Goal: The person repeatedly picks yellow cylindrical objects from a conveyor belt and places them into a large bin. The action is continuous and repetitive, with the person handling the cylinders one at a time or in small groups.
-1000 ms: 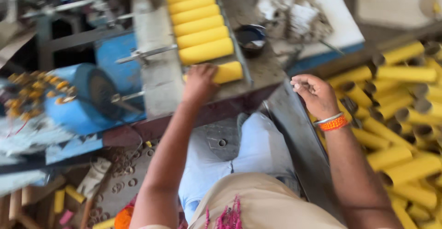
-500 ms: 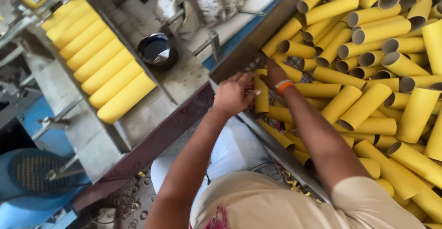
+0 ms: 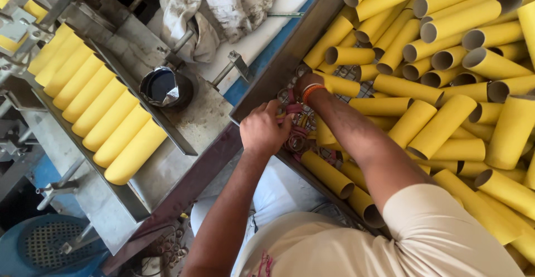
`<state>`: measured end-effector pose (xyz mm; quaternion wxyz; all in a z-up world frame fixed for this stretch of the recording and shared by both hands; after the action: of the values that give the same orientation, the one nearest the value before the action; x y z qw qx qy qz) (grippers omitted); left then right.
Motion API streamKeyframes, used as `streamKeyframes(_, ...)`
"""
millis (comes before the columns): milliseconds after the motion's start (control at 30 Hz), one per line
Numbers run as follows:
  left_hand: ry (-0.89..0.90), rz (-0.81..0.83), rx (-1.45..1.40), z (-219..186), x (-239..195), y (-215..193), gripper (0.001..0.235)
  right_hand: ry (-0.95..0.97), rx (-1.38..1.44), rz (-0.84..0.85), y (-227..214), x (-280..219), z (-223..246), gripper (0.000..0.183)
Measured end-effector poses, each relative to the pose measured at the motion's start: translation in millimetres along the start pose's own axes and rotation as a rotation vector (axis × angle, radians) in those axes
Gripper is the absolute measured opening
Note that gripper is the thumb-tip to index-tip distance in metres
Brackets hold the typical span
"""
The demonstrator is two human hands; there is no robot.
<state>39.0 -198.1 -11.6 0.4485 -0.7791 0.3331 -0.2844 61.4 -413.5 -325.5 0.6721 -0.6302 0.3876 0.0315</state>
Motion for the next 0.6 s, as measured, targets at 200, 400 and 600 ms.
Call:
streamKeyframes(200,0.046,-0.038,-0.010,-0.3,1.1,-0.4,0.035,0.163,0.080,-0.219,-15.7,-13.9,-46.7,0.028)
streamKeyframes(400,0.130,-0.053,-0.116,-0.3,0.2,-1.7,0.047,0.023,0.173,-0.506,-100.7,-96.1,-97.0,0.018)
streamKeyframes(600,0.328,-0.216,-0.554,5.8,-23.6,-63.8,0.066,-0.346,0.898,-0.604,-238.5,-305.9,-101.7,0.039)
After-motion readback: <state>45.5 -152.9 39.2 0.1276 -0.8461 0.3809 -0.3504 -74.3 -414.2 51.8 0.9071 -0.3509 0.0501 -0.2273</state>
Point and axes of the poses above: each hand's wrist, its own x-axis towards the middle knuckle, its own y-axis out of the palm, z = x × y, the point moved 7 cm from there along x, towards the middle knuckle, and after that the axes turned 5 degrees about y, right-handed, at the moved point
